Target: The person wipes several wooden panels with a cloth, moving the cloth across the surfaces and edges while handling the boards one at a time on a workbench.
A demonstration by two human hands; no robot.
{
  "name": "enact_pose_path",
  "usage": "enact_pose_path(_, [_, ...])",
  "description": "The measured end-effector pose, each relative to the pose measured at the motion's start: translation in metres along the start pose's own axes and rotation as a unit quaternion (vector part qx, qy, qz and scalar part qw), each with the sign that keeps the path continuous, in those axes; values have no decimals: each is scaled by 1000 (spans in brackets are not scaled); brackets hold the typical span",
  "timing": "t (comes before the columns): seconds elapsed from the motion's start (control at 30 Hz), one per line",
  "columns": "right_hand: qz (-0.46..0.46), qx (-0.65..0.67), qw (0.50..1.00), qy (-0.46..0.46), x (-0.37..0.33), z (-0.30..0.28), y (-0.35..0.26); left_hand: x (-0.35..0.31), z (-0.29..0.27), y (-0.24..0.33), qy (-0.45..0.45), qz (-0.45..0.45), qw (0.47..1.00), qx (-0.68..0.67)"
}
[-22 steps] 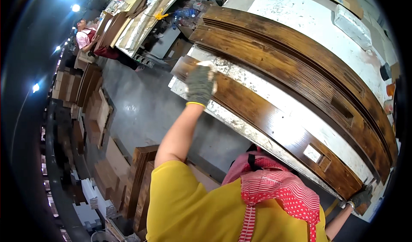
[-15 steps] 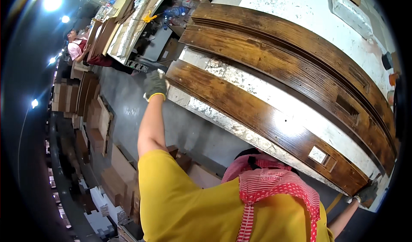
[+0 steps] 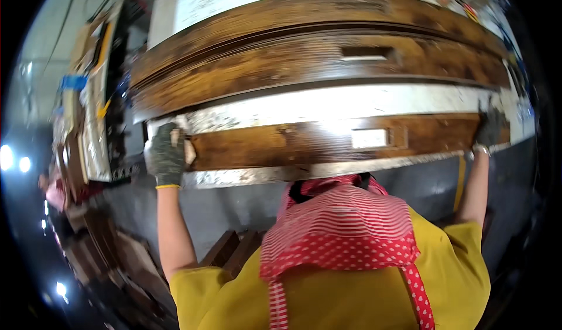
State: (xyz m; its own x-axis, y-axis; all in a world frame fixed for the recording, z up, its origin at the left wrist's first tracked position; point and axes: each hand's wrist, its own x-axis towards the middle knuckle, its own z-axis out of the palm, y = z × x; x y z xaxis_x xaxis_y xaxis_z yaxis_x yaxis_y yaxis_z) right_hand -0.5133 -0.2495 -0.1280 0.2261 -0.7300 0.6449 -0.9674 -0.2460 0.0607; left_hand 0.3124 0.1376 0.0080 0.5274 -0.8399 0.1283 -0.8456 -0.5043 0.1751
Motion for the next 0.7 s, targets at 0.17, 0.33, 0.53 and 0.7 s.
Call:
enact_pose_path(0.17, [65, 100, 992, 33, -4, -13, -37, 0, 30, 86, -125, 100, 987, 15])
enact_pose_path(0.33, [297, 266, 916, 47, 26, -31, -107, -33, 31, 40, -20, 118, 991, 67])
enact_pose_path(0.53, [407, 393, 822, 58, 51, -80, -150, -31, 48, 103, 4, 151, 988, -10])
enact_pose_path(0.7, [473, 497, 727, 29, 50, -71, -152, -68, 61, 219, 26, 316, 947, -46])
